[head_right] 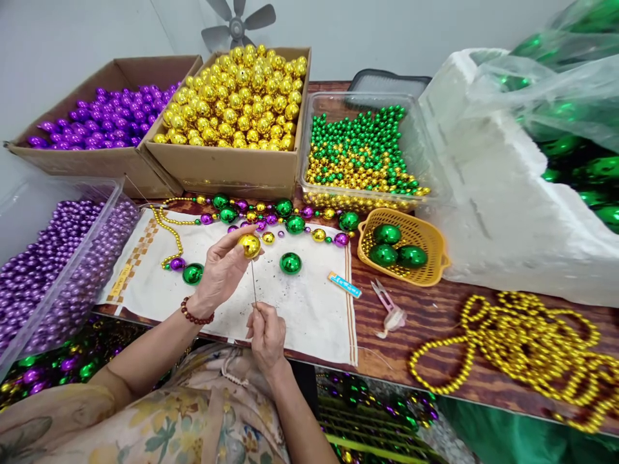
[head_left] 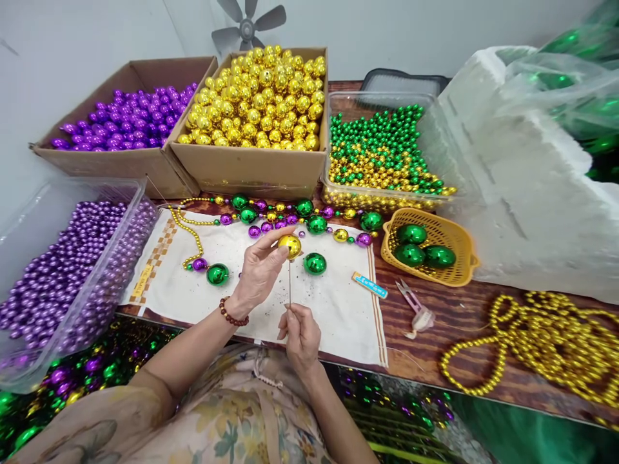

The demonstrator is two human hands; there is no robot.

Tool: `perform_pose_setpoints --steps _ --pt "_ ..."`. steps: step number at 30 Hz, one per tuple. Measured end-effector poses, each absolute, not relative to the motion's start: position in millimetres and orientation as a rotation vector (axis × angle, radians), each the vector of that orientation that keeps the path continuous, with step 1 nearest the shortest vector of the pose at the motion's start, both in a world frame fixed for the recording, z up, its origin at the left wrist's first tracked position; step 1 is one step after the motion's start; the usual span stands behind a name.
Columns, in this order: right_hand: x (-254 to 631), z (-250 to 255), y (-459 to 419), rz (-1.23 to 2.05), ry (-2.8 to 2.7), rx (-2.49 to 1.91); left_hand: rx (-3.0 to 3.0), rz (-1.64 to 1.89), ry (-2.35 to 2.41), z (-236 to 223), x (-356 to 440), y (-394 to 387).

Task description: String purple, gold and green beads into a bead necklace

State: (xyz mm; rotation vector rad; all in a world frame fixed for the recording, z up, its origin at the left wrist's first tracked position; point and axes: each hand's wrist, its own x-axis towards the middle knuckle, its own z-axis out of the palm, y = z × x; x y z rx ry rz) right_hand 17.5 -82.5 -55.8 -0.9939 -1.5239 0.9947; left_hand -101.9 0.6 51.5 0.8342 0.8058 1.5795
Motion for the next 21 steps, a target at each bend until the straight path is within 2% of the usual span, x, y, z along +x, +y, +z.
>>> perform_pose_setpoints --steps 5,11,17,21 --pt "14.6 -52.0 -72.8 1.008 -1.494 -0.968 0.824 1.559 0.805 49.5 -99.8 -3.6" --pt "17.3 -50.8 -72.4 0.838 -1.626 -0.921 0.748 1.564 0.797 49.0 -100.5 -2.9" --pt "18.5 -57.9 -73.3 1.03 -1.47 -1.025 0.776 1.558 0.823 47.8 -100.5 -5.3" --pt "19.0 -55.9 -74.4 1.046 -1.465 -1.024 0.782 1.579 0.859 43.3 -101.1 -3.3"
